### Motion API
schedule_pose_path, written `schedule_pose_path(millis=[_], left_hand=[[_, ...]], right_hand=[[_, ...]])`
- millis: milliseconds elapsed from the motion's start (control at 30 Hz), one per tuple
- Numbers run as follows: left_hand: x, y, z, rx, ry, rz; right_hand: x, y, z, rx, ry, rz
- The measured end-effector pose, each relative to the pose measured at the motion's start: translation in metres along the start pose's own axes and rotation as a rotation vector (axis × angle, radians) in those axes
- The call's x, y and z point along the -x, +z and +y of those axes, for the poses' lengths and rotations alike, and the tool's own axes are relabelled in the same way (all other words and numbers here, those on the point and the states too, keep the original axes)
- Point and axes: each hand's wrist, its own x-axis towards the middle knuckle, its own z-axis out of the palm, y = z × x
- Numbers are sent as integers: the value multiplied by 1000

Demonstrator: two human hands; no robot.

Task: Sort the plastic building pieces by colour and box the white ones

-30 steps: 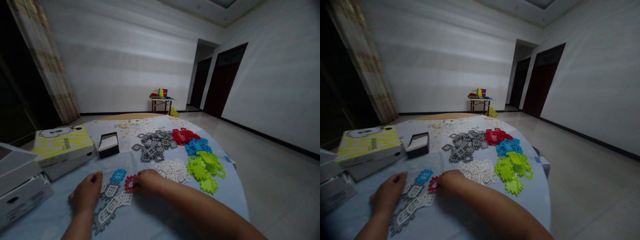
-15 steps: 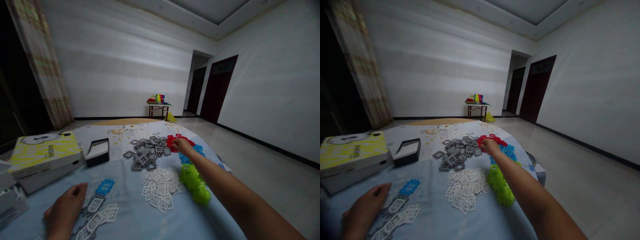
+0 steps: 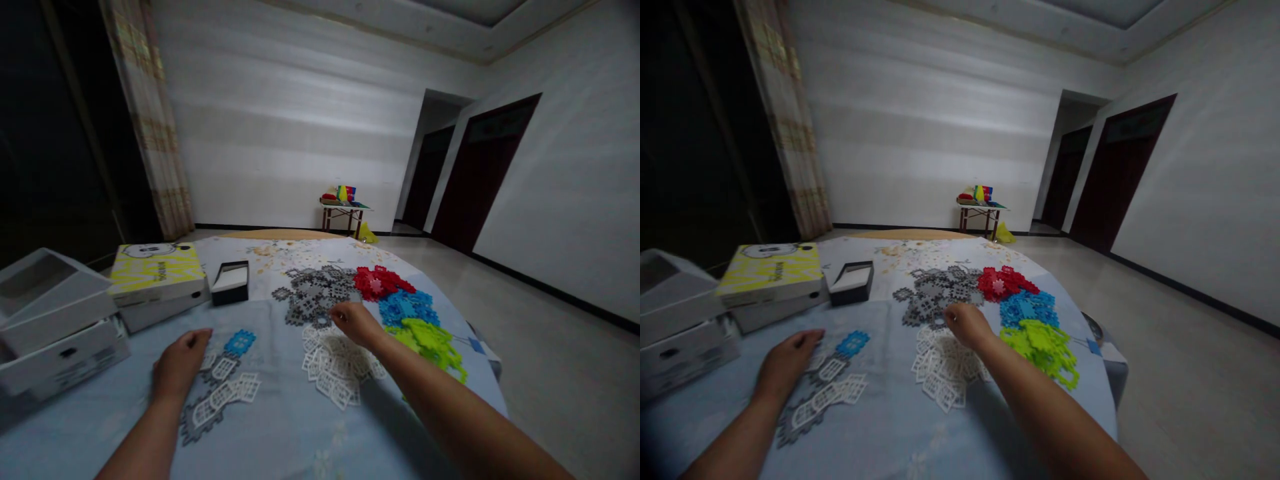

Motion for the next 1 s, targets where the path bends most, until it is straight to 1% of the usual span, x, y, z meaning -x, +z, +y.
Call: schedule_pose_path(millis=[133,233,300,400,500,633,700,833,933,1000], left_hand=[[3,1,-1,231,-34,5],[3,2,-1,340,-44,37],[4,2,-1,369,-44,49],[4,3,0,379,-37,51],[5,4,0,388,-51,43],[6,3,2,377,-64,46],[6,2,3,369,-67,48],[7,0,6,378,-60,44],[8,-2,8,366,-44,38],[8,-4,10,350,-44,30]], right_hand=[[0,24,-56,-45,-191,-94],[-5,44,-92,-69,-272,-190],[-13,61,-111,-65,-304,-220],[-28,85,-128,-20,-353,-238],[-41,102,-136,50,-349,-246],[-47,106,-137,103,-329,-272],[-46,104,-134,131,-348,-270],[-37,94,-127,204,-373,-215],[-26,81,-118,207,-322,-154],[-18,68,-110,149,-278,-106]])
